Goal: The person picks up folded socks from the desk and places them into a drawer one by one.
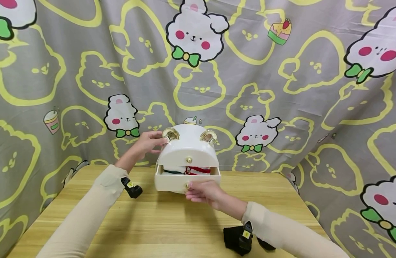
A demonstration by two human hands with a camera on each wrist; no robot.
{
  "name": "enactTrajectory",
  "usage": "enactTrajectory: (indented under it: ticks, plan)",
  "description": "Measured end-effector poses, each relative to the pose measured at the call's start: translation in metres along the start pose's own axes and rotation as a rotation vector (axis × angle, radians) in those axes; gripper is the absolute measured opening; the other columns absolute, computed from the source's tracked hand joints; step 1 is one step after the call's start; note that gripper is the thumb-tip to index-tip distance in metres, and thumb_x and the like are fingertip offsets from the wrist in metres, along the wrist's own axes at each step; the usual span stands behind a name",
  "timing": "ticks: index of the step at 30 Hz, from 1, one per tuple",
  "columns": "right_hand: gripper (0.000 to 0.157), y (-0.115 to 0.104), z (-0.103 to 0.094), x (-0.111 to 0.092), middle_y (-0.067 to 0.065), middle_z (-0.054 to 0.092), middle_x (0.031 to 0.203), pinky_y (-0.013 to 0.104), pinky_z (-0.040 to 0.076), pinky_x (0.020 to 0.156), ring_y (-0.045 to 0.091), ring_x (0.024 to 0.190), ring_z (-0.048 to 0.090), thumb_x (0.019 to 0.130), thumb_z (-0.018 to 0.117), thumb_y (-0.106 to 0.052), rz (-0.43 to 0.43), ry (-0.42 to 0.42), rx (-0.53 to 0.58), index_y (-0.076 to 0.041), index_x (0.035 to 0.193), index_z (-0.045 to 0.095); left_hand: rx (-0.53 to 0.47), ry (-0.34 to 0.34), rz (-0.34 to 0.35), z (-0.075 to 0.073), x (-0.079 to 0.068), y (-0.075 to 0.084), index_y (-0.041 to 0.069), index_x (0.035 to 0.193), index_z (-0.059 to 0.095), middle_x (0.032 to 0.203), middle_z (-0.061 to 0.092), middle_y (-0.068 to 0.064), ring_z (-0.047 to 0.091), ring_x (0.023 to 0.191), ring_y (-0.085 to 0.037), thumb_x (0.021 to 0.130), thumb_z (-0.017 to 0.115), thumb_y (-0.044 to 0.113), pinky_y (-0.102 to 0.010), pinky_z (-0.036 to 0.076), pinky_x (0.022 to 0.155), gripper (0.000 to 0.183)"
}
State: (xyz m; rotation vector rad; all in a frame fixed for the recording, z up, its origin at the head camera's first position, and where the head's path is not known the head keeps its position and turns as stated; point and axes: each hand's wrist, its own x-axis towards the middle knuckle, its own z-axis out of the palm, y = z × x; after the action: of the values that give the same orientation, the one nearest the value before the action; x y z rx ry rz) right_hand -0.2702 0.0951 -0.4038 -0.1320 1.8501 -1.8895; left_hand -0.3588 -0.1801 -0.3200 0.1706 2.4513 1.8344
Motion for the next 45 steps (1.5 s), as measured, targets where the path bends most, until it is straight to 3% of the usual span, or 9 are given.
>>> enactTrajectory:
  ticks: [6,14,18,29,37,41,45]
  plan:
    - [0.032,-0.004,-0.004,0.016,0.016,0.078,0.095,0.026,0.064,0.075,0.014,0.077,0.076,0.1,0.066,-0.018,0.001,0.023,0.004,0.008,0.119,0.068,0.005,0.005,0.01,0.001,-0.002,0.002,0.006,0.14,0.058,0.131,0.062,-0.014,0.058,0.127,-0.034,0.101,0.065,0.024,-0.045,0.06,0.097,0.044]
    - [0.031,-0.009,-0.008,0.033,0.009,0.077,0.082,0.031,0.064,0.079,0.014,0.073,0.075,0.099,0.067,-0.014,-0.006,0.05,0.029,0.01,0.118,0.068,0.014,0.003,0.014,0.001,-0.003,0.003,0.006,0.139,0.058,0.113,0.068,-0.006,0.061,0.114,-0.027,0.101,0.065,0.025,-0.045,0.06,0.096,0.043]
    - [0.03,-0.012,-0.009,0.036,0.006,0.076,0.078,0.027,0.064,0.074,0.013,0.071,0.075,0.099,0.067,-0.014,0.003,0.062,0.022,0.009,0.117,0.068,0.013,-0.002,0.008,0.001,-0.004,0.004,0.007,0.14,0.058,0.118,0.068,-0.011,0.06,0.116,-0.029,0.101,0.065,0.026,-0.047,0.059,0.099,0.044]
    - [0.033,-0.013,-0.01,0.037,0.008,0.077,0.081,0.028,0.064,0.075,0.014,0.073,0.075,0.1,0.066,-0.016,0.002,0.045,-0.009,0.012,0.116,0.067,0.011,-0.013,0.006,0.0,-0.005,0.004,0.007,0.144,0.054,0.131,0.063,-0.02,0.057,0.126,-0.035,0.101,0.064,0.025,-0.05,0.056,0.103,0.048]
    - [0.034,-0.011,-0.013,0.035,0.019,0.078,0.095,0.035,0.064,0.083,0.021,0.082,0.078,0.097,0.07,-0.019,0.01,0.053,-0.084,0.01,0.114,0.07,0.012,-0.008,-0.002,0.001,-0.005,0.002,0.008,0.142,0.057,0.127,0.066,-0.014,0.059,0.122,-0.031,0.101,0.064,0.025,-0.046,0.057,0.101,0.045]
    - [0.033,-0.008,-0.018,0.033,0.021,0.077,0.103,0.03,0.064,0.076,0.023,0.087,0.078,0.097,0.071,-0.02,0.025,0.064,-0.142,0.006,0.115,0.071,0.009,-0.01,-0.003,0.001,-0.004,0.002,0.009,0.143,0.056,0.13,0.065,-0.015,0.058,0.123,-0.031,0.101,0.065,0.026,-0.046,0.058,0.1,0.046]
    - [0.032,-0.003,-0.025,0.032,0.02,0.077,0.104,0.026,0.063,0.071,0.02,0.082,0.078,0.097,0.07,-0.022,0.052,0.067,-0.166,0.004,0.117,0.071,0.004,-0.016,-0.004,0.0,-0.004,0.002,0.008,0.145,0.054,0.136,0.061,-0.019,0.057,0.127,-0.034,0.101,0.064,0.026,-0.048,0.056,0.102,0.048]
